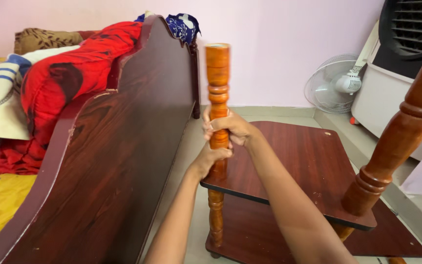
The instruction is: The person assembles a small wooden table by inserting four turned legs into holes in the tabletop and securing them with screws. The person handles the tabletop and legs, aligns each leg, and tightens the screws by hand.
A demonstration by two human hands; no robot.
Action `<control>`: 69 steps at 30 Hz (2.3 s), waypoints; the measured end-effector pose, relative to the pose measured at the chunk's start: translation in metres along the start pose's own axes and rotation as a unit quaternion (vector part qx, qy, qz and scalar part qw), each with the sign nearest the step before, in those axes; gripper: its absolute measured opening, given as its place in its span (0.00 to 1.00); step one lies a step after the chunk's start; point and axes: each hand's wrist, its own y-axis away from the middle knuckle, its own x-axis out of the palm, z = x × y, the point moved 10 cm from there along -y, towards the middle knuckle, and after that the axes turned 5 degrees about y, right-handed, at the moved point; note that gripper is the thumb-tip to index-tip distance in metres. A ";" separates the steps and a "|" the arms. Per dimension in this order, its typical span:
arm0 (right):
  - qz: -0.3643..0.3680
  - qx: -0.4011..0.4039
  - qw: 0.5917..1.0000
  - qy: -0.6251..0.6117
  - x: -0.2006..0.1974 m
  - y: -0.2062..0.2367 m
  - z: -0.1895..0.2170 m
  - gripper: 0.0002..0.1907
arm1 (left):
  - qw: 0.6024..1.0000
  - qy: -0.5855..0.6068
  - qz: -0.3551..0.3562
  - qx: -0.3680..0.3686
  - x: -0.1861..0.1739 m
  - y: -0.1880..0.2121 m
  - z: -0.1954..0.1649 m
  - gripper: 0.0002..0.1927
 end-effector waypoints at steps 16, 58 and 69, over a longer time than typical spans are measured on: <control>-0.157 -0.030 0.976 0.146 -0.003 0.034 -0.020 0.15 | 0.968 -0.004 -0.241 -0.067 -0.020 0.094 0.071 0.36; -0.158 0.083 0.925 0.336 -0.012 0.056 -0.051 0.37 | 0.961 -0.154 -0.200 -0.112 -0.017 0.104 0.044 0.52; -0.102 0.103 0.932 0.333 -0.033 0.056 -0.042 0.26 | 0.960 -0.195 -0.184 -0.074 -0.014 0.107 0.036 0.50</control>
